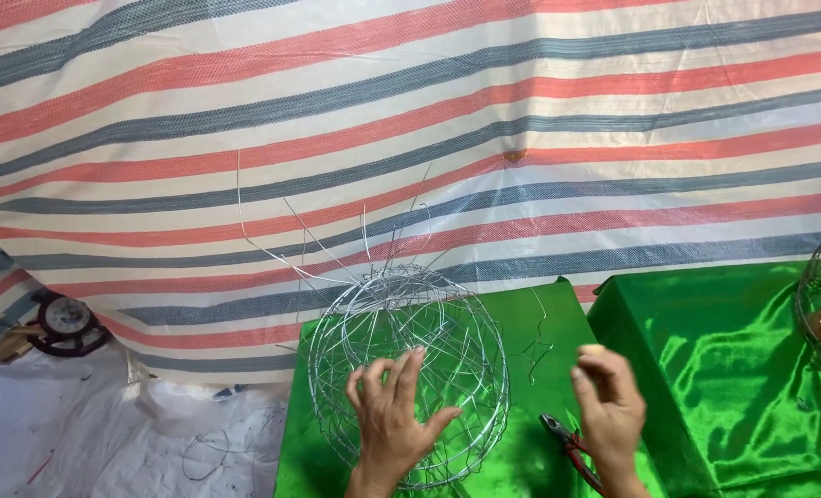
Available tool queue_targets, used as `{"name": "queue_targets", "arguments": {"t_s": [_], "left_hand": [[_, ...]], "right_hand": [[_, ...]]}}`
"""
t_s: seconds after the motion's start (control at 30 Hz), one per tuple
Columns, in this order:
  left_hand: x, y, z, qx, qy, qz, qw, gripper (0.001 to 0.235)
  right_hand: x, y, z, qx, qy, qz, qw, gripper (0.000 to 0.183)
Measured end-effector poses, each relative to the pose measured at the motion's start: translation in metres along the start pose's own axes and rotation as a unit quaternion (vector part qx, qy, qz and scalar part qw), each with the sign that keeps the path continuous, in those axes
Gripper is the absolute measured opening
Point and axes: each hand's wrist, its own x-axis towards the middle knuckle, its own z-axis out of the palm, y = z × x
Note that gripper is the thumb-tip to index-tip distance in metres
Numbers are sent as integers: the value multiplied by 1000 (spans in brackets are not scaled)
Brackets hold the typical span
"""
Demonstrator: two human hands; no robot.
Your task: The person is adding layers of thin metal wire to a spherical frame, securing them by twisting and trimming the excess with pliers.
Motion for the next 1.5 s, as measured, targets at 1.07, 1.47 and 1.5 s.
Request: {"name": "queue_targets", "arguments": {"t_s": [1.07, 1.47, 1.5], "left_hand": [[-13, 18, -1, 91, -18, -11, 996, 126], [-19, 11, 2, 77, -22, -22, 997, 122], [-19, 12, 3, 76, -22, -24, 997, 124]], "right_hand": [[-13, -11, 36, -180, -271, -216, 920, 33], [20, 5, -11, -177, -97, -105, 974, 27], [24, 16, -9, -189, -149, -65, 968, 28]]}}
